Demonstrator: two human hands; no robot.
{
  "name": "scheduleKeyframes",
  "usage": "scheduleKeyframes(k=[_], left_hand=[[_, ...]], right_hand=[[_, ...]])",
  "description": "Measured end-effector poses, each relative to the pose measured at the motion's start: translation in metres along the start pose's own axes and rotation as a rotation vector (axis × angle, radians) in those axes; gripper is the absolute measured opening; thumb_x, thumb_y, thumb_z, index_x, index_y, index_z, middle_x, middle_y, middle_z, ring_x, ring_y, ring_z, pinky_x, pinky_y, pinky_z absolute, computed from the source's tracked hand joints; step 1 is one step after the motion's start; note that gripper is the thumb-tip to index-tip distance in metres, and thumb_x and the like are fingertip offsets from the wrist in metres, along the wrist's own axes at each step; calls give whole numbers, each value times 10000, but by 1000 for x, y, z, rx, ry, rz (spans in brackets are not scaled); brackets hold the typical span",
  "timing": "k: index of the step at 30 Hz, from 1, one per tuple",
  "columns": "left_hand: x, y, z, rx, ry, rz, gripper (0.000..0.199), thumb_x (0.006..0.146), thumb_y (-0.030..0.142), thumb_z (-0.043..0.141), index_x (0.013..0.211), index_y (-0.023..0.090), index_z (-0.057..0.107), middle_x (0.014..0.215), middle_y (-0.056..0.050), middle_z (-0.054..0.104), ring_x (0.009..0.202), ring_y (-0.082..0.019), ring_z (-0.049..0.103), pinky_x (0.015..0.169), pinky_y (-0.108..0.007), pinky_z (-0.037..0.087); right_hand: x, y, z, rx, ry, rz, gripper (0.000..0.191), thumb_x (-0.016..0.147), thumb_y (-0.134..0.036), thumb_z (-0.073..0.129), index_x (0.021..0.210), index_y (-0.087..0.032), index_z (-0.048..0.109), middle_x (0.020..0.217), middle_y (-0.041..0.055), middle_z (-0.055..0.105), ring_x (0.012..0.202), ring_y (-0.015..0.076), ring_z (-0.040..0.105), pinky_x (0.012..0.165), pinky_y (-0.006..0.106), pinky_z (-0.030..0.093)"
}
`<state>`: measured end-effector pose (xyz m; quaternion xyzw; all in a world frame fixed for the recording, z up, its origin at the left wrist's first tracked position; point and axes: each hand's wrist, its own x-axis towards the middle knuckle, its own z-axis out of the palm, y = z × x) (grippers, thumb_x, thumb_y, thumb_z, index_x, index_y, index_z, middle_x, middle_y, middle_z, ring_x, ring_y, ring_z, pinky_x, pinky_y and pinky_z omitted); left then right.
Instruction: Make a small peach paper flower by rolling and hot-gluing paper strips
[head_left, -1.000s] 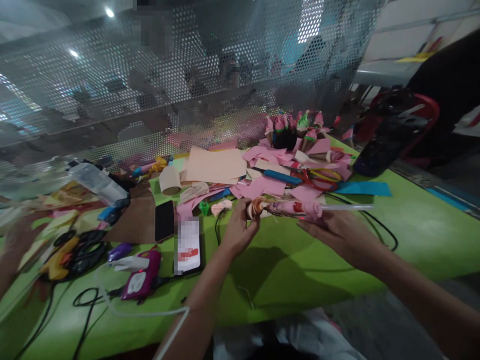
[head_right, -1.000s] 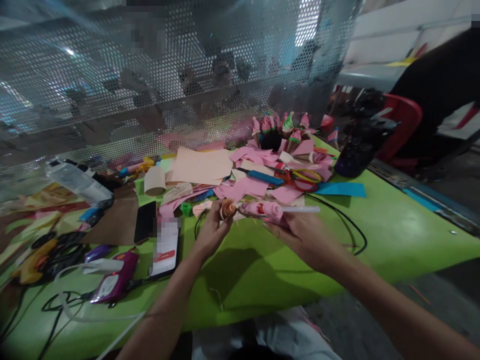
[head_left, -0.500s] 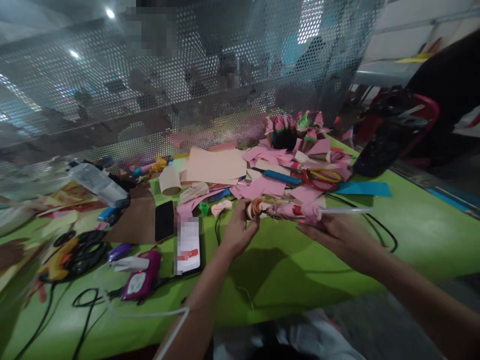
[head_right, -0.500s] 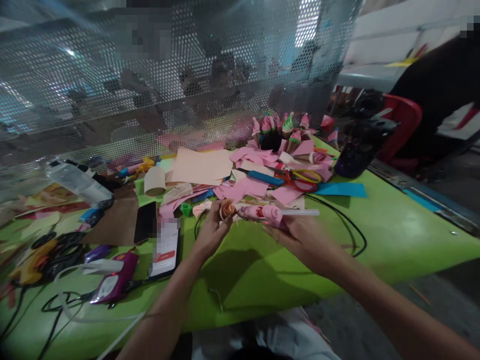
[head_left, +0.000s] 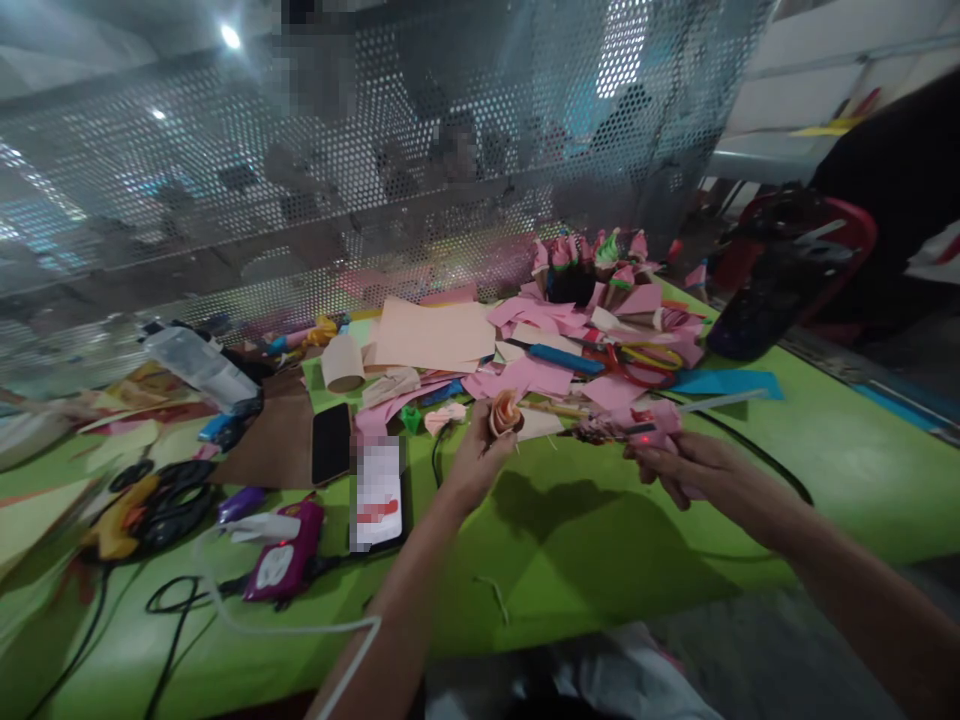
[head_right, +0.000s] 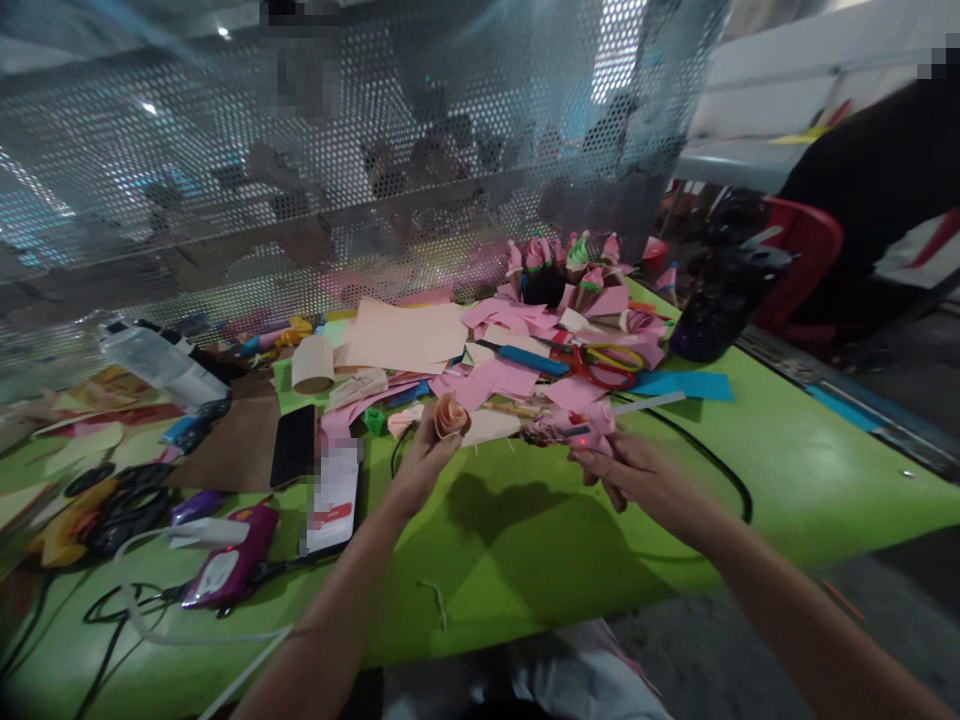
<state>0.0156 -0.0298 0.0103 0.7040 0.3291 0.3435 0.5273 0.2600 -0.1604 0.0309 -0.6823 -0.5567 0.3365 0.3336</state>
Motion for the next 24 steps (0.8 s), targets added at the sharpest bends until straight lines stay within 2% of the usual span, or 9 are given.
scheduleKeyframes(k=[3,6,9,11,13,14,17,20,24], left_hand=[[0,-1,0,-50,-22,-23,411,809,342,548,1200,217,511,1097,-31,600,1033,-195,558,947,-327,433],[0,1,1,-97,-45,-32,397,802,332,554,1179,213,516,1097,-34,594,1048,-198,555,958,-336,429],[0,2,2,-121,-61,-37,385,801,327,562,1166,210,523,1096,-41,592,1048,-204,553,955,-347,433],[1,2,3,-127,-68,-38,387,800,328,571,1163,204,524,1086,-46,593,1044,-208,553,953,-354,436],[1,2,3,-127,-74,-32,392,794,334,582,1157,196,525,1074,-49,593,1038,-209,549,964,-359,431],[1,2,4,-127,-74,-26,393,792,339,585,1152,193,526,1069,-49,590,1037,-208,545,974,-361,425],[1,2,4,-111,-73,-6,386,798,350,586,1147,195,533,1076,-45,580,1045,-209,525,998,-364,408],[1,6,4,-77,-68,-18,366,808,345,582,1141,199,546,1079,-44,573,1039,-210,508,981,-355,414],[0,12,5,-49,-63,-57,351,830,375,584,1130,196,564,1058,-45,565,968,-196,497,916,-333,440]], right_hand=[[-3,17,-1,-98,-5,26,527,852,-741,406,703,-255,547,550,27,575,505,195,556,499,331,421],[-7,28,-4,-465,168,-85,406,904,-616,452,694,-278,532,669,69,634,583,221,603,521,344,395],[-9,21,-9,-708,336,-205,360,915,-546,477,750,-250,601,719,75,653,610,253,624,487,338,366],[-8,5,-10,-677,376,-351,312,939,-477,483,813,-241,643,773,72,681,668,248,649,513,328,410],[-3,-16,-4,-540,317,-529,211,956,-361,511,903,-237,674,862,68,709,742,218,673,603,310,478],[1,-27,1,-467,278,-586,179,959,-307,520,909,-236,676,854,55,709,736,195,672,622,292,492],[17,-50,22,-323,267,-727,143,953,-214,541,911,-217,678,841,45,710,759,172,674,657,268,508],[33,-57,42,-301,288,-813,126,934,-173,573,970,-212,688,911,55,731,849,184,685,722,280,522],[47,-53,54,-365,370,-873,129,930,-172,583,965,-207,701,868,51,738,796,185,684,708,294,522]])
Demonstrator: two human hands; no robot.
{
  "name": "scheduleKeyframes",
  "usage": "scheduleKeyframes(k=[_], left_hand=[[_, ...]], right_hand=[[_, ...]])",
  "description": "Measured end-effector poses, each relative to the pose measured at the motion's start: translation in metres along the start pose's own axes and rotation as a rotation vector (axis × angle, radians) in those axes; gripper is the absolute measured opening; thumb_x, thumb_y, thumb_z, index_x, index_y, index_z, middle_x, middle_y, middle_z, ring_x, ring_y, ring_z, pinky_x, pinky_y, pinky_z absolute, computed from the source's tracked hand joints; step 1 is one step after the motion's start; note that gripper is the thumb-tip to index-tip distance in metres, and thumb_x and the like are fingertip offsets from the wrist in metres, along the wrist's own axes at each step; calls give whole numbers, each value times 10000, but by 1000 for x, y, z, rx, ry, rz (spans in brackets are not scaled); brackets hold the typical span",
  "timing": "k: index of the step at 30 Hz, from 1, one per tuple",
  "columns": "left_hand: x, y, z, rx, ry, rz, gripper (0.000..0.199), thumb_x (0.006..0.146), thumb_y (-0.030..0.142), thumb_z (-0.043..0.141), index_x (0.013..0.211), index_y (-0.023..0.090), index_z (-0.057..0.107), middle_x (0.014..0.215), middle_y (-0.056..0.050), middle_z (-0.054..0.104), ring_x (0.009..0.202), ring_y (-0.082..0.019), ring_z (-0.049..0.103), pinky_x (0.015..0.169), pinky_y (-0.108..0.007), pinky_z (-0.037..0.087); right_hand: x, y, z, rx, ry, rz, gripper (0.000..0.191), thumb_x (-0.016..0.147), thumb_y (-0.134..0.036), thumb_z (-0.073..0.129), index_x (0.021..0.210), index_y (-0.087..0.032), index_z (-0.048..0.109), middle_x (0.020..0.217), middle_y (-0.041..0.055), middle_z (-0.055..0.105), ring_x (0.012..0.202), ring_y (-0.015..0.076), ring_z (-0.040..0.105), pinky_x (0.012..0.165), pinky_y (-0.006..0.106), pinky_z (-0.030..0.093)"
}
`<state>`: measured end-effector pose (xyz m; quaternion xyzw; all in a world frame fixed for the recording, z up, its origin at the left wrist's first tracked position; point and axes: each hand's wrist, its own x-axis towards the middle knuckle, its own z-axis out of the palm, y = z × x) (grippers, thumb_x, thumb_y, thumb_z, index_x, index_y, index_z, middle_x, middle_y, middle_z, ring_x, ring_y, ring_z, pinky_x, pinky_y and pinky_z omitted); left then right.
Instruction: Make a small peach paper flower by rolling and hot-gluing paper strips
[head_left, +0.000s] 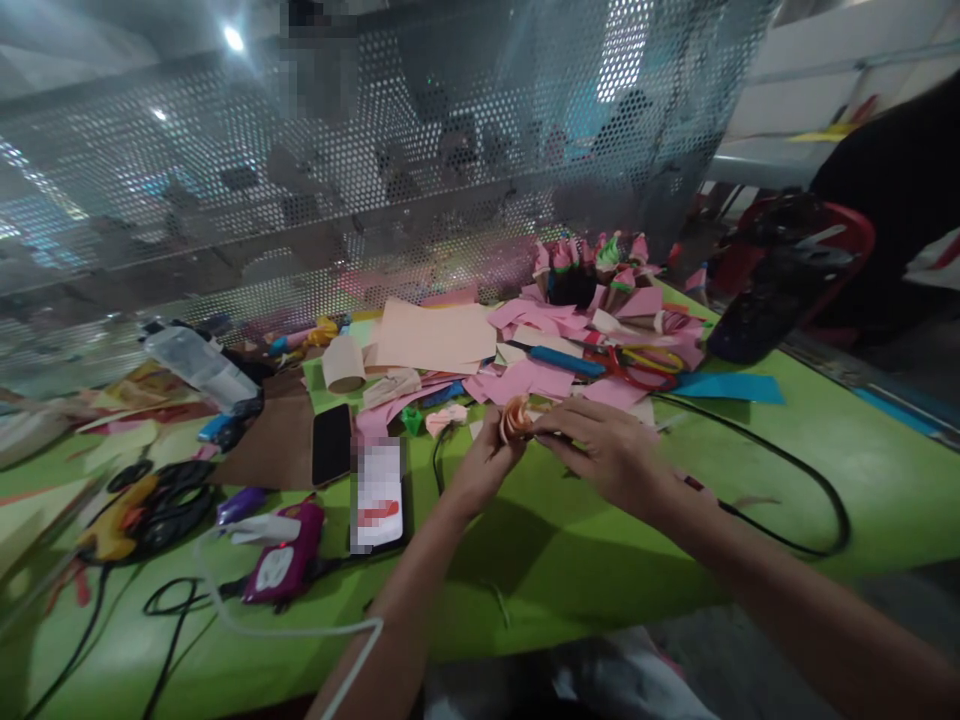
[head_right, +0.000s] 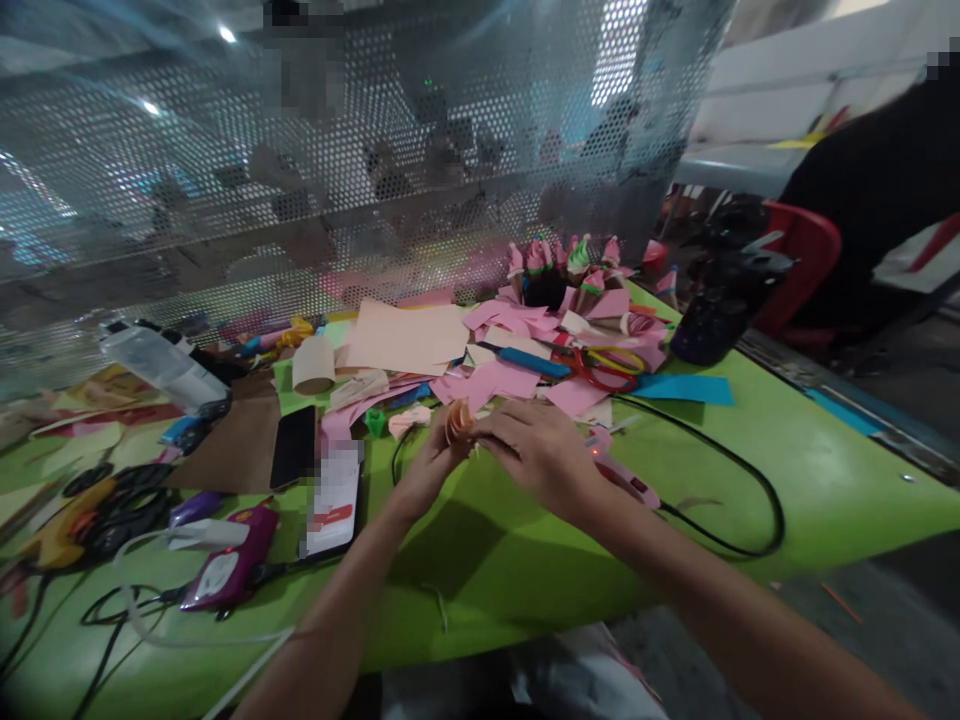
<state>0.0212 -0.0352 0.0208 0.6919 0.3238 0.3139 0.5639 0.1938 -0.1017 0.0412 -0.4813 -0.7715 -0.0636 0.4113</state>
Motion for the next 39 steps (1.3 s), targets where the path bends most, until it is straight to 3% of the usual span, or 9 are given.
scheduleKeyframes(k=[11,26,39], left_hand=[[-1,1,2,6,6,-14,375,865,377,570,1194,197,555,1059,-47,555,947,-191,505,887,-317,463],[-1,4,2,47,1,-27,302,881,365,530,1124,188,541,986,-27,531,893,-169,496,871,-303,452],[-1,5,2,135,8,4,282,870,377,535,1091,202,539,1021,-37,574,982,-209,533,900,-326,454]], right_hand=[[0,1,0,-81,-54,-28,163,949,-190,548,954,-194,711,893,80,744,829,213,691,745,337,538],[1,0,2,-203,-51,-66,182,960,-195,514,900,-206,686,859,73,730,752,196,658,702,314,498],[3,4,-1,-219,-179,-107,160,937,-148,522,911,-188,674,860,77,722,808,204,650,745,326,488]])
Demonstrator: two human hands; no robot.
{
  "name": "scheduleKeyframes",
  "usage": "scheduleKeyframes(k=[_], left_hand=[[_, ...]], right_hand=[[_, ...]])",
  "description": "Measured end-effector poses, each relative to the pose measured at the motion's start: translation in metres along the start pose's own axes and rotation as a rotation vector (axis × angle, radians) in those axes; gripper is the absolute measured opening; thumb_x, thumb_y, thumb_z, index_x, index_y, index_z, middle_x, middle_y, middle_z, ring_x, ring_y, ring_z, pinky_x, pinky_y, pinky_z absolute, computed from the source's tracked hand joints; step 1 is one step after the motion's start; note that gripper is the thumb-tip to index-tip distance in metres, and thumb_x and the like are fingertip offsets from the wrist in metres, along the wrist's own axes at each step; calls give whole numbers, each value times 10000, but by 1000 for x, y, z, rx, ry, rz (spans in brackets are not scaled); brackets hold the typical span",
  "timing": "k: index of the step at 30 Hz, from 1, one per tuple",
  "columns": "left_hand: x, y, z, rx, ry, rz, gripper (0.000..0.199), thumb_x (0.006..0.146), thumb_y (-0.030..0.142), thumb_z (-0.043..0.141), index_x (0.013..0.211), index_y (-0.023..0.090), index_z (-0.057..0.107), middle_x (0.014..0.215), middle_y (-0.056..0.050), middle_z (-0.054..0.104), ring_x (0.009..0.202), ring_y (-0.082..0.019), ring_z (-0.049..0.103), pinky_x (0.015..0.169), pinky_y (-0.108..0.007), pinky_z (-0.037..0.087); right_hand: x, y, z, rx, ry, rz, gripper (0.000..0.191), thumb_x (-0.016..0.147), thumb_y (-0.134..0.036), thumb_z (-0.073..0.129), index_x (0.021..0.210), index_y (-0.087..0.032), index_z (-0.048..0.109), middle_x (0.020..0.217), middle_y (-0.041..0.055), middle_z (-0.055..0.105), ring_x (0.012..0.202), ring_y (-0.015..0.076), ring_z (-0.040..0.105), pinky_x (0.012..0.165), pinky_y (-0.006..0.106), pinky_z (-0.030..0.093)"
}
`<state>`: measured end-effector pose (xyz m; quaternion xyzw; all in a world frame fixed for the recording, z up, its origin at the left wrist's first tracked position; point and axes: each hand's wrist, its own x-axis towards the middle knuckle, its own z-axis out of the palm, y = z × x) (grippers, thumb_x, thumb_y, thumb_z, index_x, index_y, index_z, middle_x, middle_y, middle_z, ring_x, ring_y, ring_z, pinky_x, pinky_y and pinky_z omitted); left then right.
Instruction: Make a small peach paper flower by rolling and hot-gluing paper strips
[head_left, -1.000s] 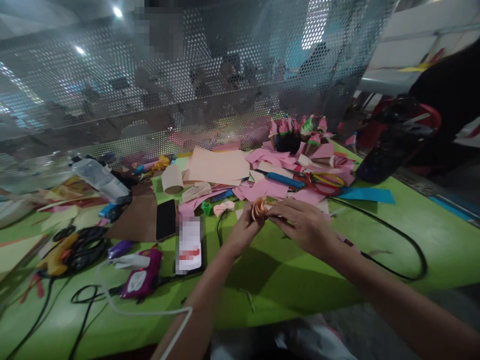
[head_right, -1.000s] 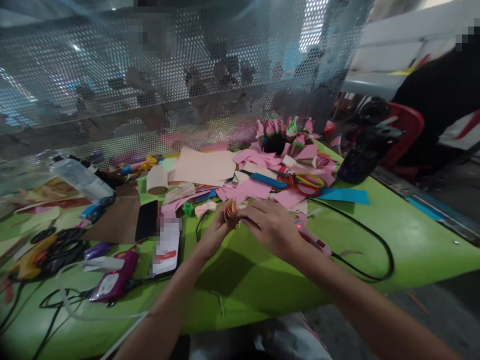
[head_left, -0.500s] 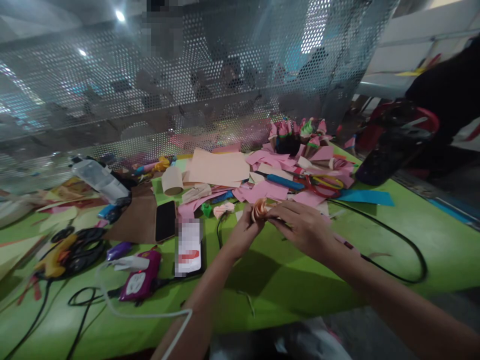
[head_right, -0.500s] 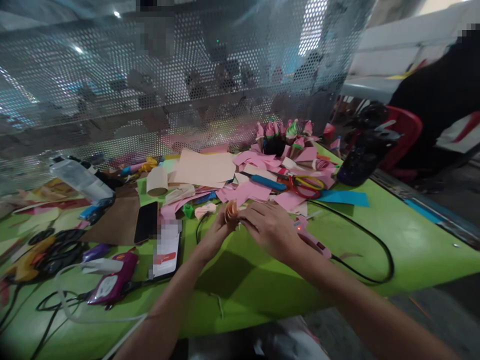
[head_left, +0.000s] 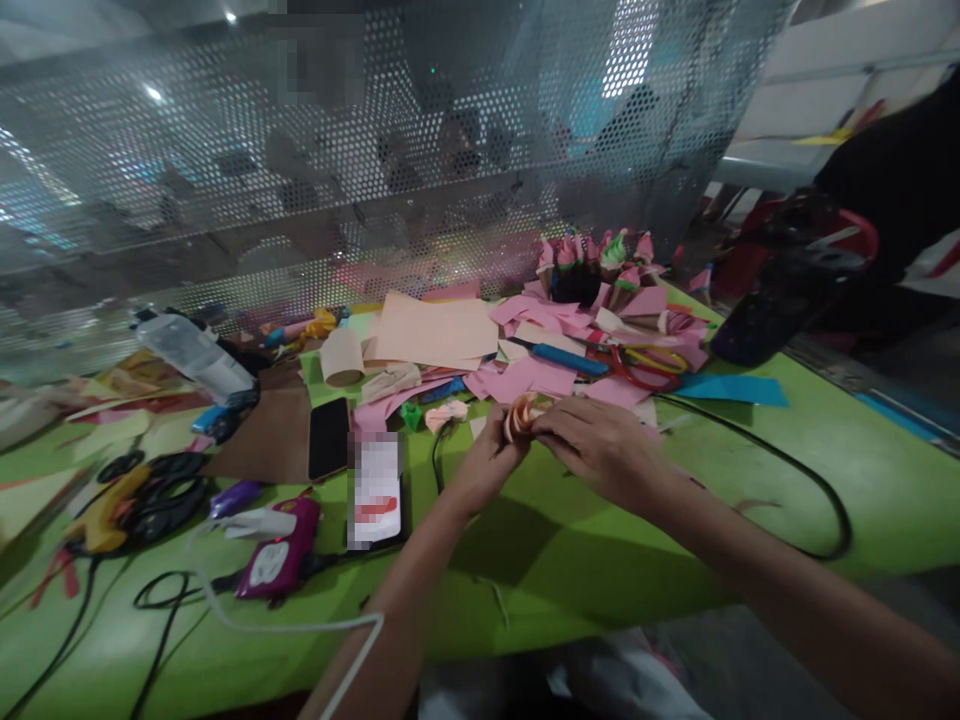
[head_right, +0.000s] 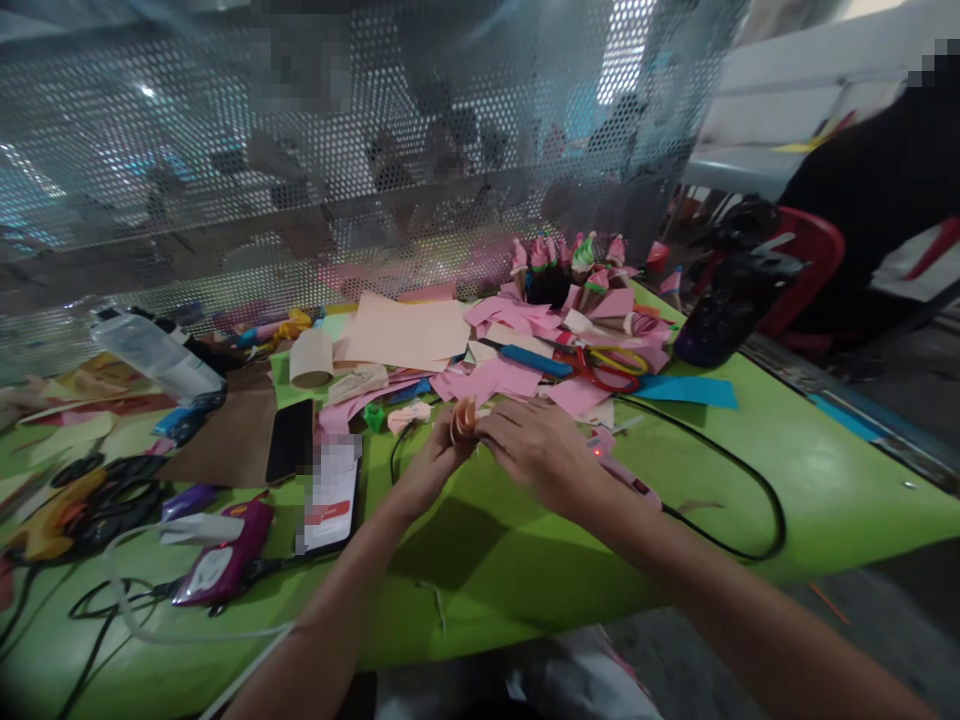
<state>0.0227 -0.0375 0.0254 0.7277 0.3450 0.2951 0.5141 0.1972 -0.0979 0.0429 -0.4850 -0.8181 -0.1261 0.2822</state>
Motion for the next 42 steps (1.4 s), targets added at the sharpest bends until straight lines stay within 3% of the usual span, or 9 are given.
scheduleKeyframes(k=[10,20,28,38,42], left_hand=[[-1,3,0,16,-11,-35,199,852,309,543,1018,201,520,944,-15,548,927,-194,522,880,-319,461],[1,-5,0,-150,-37,-103,368,804,239,578,1169,197,558,1060,-32,567,968,-182,504,905,-309,443],[3,-12,1,-211,-48,-141,360,753,261,583,1108,198,565,848,3,514,812,-156,462,794,-293,422],[2,-8,0,-294,-63,-138,310,720,301,596,1007,203,535,838,13,484,743,-130,435,706,-265,401],[2,-8,-1,-254,-67,-113,327,736,314,588,1038,200,537,884,-1,503,805,-148,462,740,-276,409]], right_hand=[[0,4,0,-75,-73,-51,129,913,-137,535,910,-181,656,899,92,712,789,207,634,707,328,463],[-3,10,1,-128,-124,-101,117,913,-123,529,907,-167,638,913,103,699,782,211,628,682,328,453],[-1,10,-3,-125,-152,-100,147,921,-123,494,903,-177,630,884,81,688,767,204,611,662,320,437],[-3,12,-4,-85,-166,-94,162,941,-156,471,897,-183,625,890,85,681,767,202,601,683,320,435],[-4,13,-1,-59,-146,-90,177,957,-169,459,910,-191,628,887,81,683,776,200,607,701,320,449]])
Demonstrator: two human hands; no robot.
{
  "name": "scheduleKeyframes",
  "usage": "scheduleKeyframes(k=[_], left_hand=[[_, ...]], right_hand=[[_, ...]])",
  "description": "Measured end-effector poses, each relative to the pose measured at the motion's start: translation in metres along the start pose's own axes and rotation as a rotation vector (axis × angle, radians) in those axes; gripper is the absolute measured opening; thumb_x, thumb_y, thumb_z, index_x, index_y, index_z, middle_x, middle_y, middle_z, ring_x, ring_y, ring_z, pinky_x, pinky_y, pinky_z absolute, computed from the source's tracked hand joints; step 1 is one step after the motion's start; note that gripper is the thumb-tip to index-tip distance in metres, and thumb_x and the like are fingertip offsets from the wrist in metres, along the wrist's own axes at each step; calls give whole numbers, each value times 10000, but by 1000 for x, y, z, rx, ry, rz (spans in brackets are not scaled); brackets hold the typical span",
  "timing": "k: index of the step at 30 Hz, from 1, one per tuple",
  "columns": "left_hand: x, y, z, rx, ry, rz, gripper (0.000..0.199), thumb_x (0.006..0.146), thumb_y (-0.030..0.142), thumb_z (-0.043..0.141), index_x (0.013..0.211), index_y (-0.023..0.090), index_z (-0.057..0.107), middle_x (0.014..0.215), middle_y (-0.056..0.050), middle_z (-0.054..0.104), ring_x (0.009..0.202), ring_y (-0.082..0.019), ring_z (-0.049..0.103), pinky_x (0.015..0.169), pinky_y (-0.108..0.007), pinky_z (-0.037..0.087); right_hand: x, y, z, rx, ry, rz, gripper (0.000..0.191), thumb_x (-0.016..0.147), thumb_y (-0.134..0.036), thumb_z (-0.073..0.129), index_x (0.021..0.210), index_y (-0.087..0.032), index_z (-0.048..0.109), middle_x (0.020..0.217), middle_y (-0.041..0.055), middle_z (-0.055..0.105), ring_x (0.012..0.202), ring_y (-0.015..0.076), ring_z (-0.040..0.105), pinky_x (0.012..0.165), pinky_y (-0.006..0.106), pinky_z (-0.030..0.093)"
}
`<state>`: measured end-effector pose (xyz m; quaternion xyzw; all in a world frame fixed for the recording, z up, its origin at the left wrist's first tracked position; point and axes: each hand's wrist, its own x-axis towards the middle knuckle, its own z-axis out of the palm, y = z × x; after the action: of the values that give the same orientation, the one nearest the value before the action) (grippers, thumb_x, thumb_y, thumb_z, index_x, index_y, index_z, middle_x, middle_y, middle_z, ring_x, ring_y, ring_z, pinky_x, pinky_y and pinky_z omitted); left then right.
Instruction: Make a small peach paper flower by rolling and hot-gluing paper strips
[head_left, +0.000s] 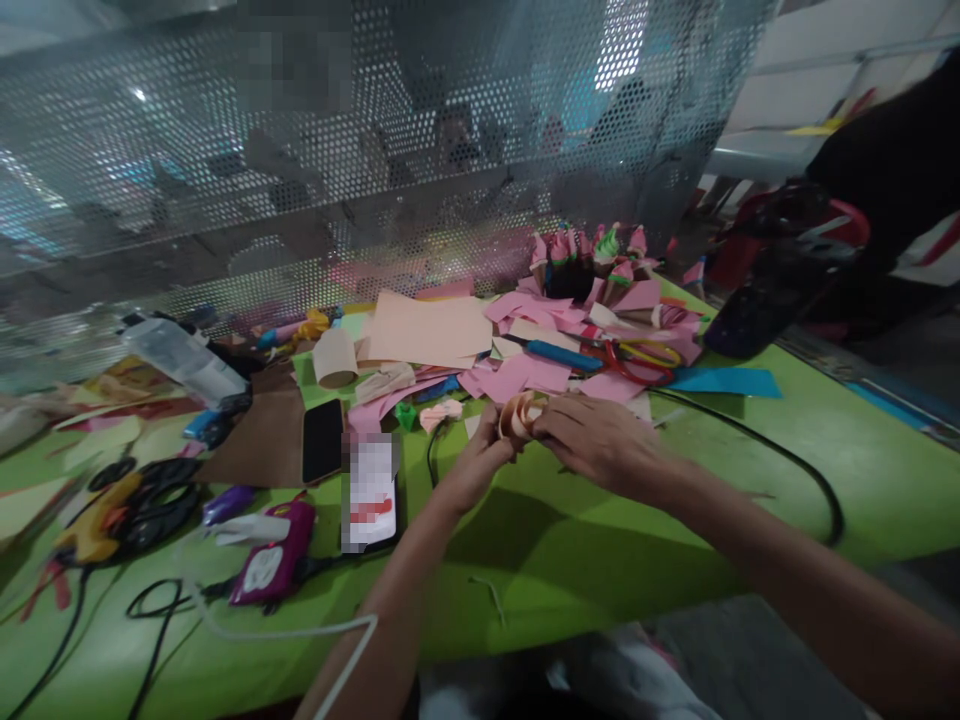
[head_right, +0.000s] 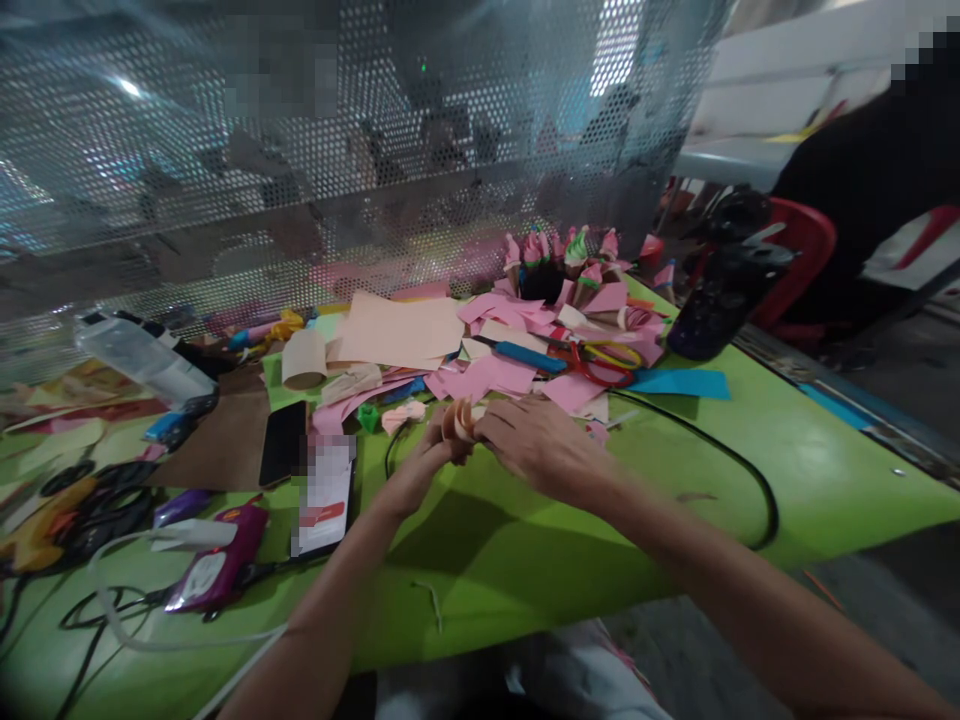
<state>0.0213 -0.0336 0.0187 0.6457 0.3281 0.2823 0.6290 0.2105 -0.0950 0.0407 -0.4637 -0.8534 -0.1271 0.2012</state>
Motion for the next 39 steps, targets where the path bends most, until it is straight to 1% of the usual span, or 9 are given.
scheduleKeyframes(k=[2,5,8,10,16,20,24,32,39], left_hand=[[-1,2,0,46,-5,30,353,746,314,595,1075,201,538,956,-16,526,887,-171,485,799,-292,417],[-2,4,0,99,-14,74,366,764,305,598,1109,205,530,1048,-30,546,989,-205,503,888,-326,418],[-1,5,0,141,-15,88,326,779,294,585,1086,202,525,1040,-29,550,1004,-215,508,938,-354,408],[-1,4,0,146,-15,96,311,776,293,583,1068,199,526,1022,-25,541,998,-212,501,951,-359,406],[0,1,0,99,-9,57,368,760,287,585,1115,211,529,1039,-30,524,996,-207,475,924,-337,406],[0,0,0,49,-11,27,407,748,288,583,1146,216,538,1013,-28,518,917,-185,464,865,-318,407],[-1,-2,-1,15,-9,11,374,748,280,576,1115,210,554,978,-21,503,862,-165,443,820,-299,410],[-1,3,2,86,-26,28,275,756,298,596,997,207,498,941,-13,505,905,-183,459,879,-318,394],[-3,8,3,123,-26,39,239,777,301,582,973,205,485,955,-20,524,938,-197,472,894,-326,396]], right_hand=[[-2,1,0,39,22,-9,155,959,-177,483,938,-198,635,902,79,691,794,198,623,732,322,463],[-5,4,0,110,98,-3,129,962,-208,513,995,-203,637,945,84,703,869,211,650,769,324,486],[-8,5,0,161,160,4,130,962,-216,521,1022,-195,635,964,93,709,923,226,658,777,328,503],[-9,5,0,174,176,2,128,957,-206,526,1019,-191,638,949,92,711,890,224,662,762,331,507],[-9,3,4,226,188,30,142,940,-177,545,1032,-207,648,928,76,715,874,214,663,741,326,501],[-10,2,5,269,225,55,138,942,-170,540,1004,-208,658,884,68,705,858,205,662,698,303,491],[-10,1,7,271,236,51,129,934,-168,554,999,-196,662,880,73,707,837,211,659,690,313,489],[-7,0,8,254,231,37,125,920,-161,574,988,-200,671,862,68,709,795,201,645,671,301,479],[-8,0,10,221,215,46,119,909,-158,582,955,-205,681,845,62,703,784,197,634,677,302,470]])
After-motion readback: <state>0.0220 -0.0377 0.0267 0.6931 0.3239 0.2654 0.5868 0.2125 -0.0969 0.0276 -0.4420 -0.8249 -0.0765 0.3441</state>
